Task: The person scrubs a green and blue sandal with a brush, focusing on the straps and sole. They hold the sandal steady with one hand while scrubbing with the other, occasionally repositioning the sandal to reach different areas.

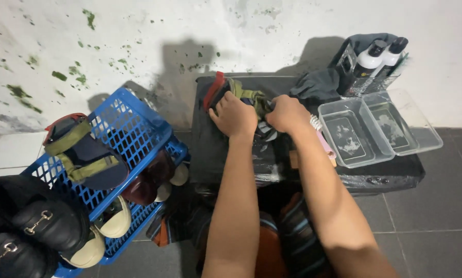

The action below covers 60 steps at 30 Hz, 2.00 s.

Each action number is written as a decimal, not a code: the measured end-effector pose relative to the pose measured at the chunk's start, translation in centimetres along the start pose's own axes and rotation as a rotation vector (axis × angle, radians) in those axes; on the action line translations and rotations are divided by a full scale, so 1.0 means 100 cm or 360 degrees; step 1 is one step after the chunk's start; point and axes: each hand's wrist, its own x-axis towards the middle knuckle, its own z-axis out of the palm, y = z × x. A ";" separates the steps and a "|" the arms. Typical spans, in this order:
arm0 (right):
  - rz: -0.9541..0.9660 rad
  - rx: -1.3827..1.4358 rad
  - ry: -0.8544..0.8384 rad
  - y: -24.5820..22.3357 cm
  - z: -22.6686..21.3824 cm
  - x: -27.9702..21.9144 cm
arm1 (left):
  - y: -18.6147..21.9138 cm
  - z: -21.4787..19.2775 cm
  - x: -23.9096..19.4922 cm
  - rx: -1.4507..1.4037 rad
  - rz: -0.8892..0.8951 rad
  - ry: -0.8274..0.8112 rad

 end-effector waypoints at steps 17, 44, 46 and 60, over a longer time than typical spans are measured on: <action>-0.0136 -0.0256 -0.0128 0.005 0.002 0.006 | -0.038 0.016 0.047 0.0095 0.0359 -0.0042; -0.0202 -0.0292 -0.0236 -0.002 -0.010 -0.014 | -0.045 0.016 0.055 0.0220 0.0476 -0.0141; -0.0178 -0.0288 -0.0237 -0.002 -0.015 -0.017 | -0.046 0.019 0.054 0.0199 0.0487 -0.0140; -0.0198 -0.0364 -0.0123 -0.001 0.002 -0.004 | -0.042 0.009 0.048 0.0206 0.0497 -0.0200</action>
